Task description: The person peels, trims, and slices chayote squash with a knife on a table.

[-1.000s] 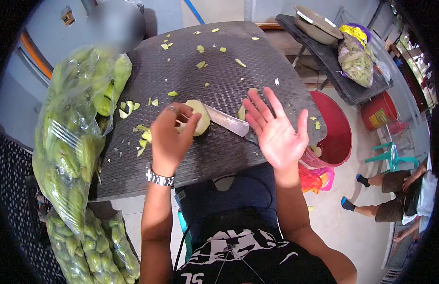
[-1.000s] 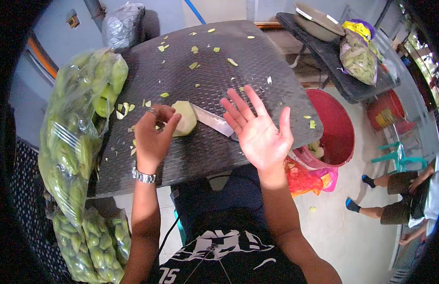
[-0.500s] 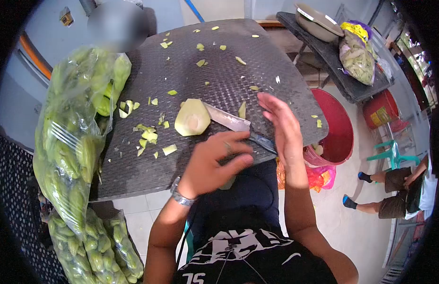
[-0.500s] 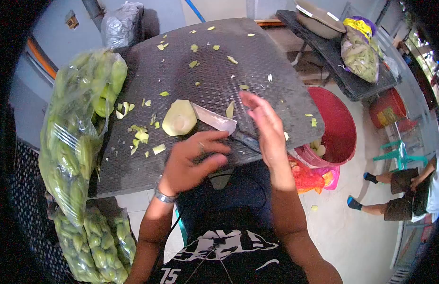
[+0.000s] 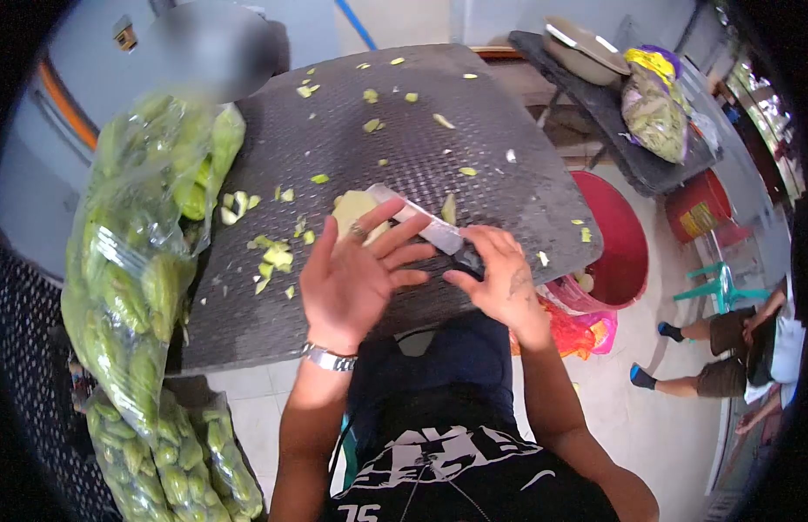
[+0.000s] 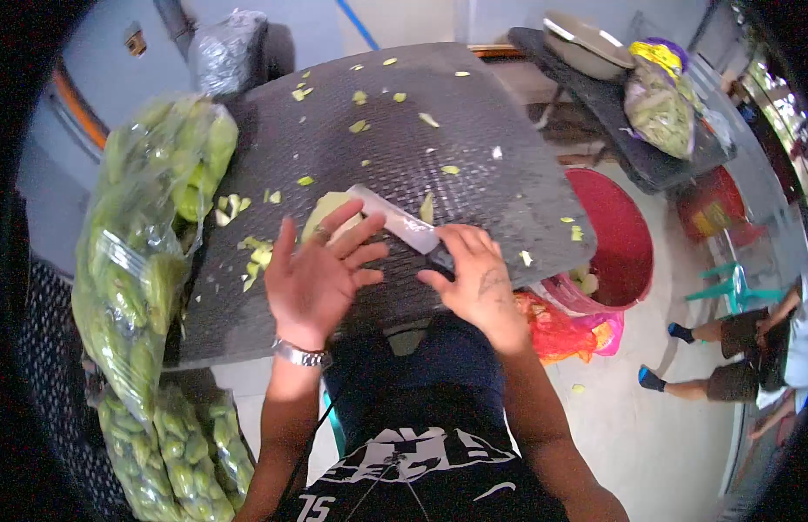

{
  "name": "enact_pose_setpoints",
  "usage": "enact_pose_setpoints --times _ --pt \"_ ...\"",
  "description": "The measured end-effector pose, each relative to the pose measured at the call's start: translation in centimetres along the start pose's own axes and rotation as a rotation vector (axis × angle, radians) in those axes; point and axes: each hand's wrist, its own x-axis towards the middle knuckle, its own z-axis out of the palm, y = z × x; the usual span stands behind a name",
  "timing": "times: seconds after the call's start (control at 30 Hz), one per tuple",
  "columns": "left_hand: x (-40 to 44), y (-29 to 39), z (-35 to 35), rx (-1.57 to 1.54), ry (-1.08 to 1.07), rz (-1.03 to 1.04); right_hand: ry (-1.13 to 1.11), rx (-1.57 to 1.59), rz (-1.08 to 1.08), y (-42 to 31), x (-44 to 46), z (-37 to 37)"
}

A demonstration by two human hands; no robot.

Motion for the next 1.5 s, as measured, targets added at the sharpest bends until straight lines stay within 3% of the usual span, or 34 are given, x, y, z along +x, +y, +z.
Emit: enact_pose_setpoints --times 0.07,0.1,0.2,0.3,0.4,0.63,0.73,0.93,1.23,1.5 --pt "0.1 0.5 -0.3 0.907 0.178 0.131 0.020 -0.042 -0.025 0.4 -0.3 0.1" --pt "0.2 1.2 0.6 1.539 0.242 0.172 0.030 -0.042 -0.029 0.7 -0.4 0.1" --pt "1.7 2.8 0.1 2.540 0.068 0.584 0.024 0.007 -0.013 1.1 -0.5 0.2" --pt "3.1 3.8 -3.2 2.316 0.031 0.388 0.016 0.000 -0.009 1.0 -0.5 0.4" --pt "3.5 3.4 -4.5 2.404 0.032 0.194 0.044 -0.008 -0.025 1.3 -0.6 0.8" --pt "2.9 3.0 -5.6 2.298 0.154 0.344 0.027 0.015 -0.024 1.3 -0.2 0.6" --pt "2.3 3.6 -5.2 2.428 0.182 0.336 0.043 -0.030 0.027 2.0 0.2 0.1" --pt "1.8 4.7 -6.1 2.384 0.205 0.286 0.158 -0.213 0.078 3.1 -0.4 -0.2" --pt "4.3 6.4 -6.4 2.468 -0.100 0.299 0.186 -0.340 0.086 2.3 -0.5 0.7" --pt "4.3 6.1 -8.4 2.240 0.053 0.301 0.201 -0.388 0.170 2.0 -0.2 1.2"
